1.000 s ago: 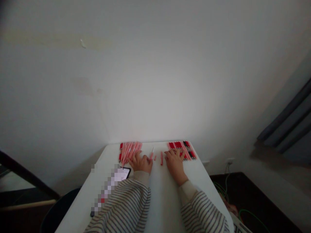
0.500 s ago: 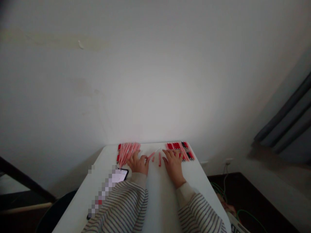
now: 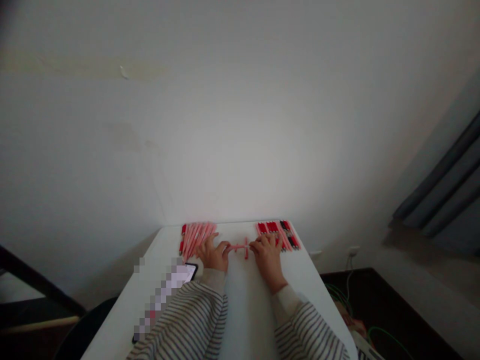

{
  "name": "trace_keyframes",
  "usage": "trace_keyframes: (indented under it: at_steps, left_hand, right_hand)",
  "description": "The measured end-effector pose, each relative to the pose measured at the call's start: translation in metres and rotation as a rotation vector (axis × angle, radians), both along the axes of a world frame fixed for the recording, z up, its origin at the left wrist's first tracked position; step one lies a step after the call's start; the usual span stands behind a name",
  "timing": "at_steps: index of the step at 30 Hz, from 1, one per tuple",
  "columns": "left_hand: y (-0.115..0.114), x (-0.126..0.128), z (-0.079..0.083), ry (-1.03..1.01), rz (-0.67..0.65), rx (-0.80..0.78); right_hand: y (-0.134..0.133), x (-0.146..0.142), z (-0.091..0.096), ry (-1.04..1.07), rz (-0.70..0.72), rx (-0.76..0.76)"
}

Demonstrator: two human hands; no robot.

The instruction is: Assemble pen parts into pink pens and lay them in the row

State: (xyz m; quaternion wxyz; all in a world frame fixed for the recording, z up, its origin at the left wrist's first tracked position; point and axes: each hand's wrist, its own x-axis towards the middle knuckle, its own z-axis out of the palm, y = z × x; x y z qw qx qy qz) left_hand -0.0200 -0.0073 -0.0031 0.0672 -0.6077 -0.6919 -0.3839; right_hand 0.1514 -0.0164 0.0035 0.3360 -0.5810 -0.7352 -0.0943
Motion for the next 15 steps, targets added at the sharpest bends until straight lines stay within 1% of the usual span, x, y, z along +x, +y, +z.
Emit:
trace_keyframes:
  at_steps: [8,15]
  left_hand:
    - [0.008,-0.01,-0.01,0.012,0.051,0.064]
    - [0.007,-0.009,-0.009,0.052,0.097,0.117]
  right_hand:
    - [0.006,0.013,-0.008,0.037,-0.09,0.008]
    - [0.007,0.016,-0.012,0.01,-0.123,-0.031]
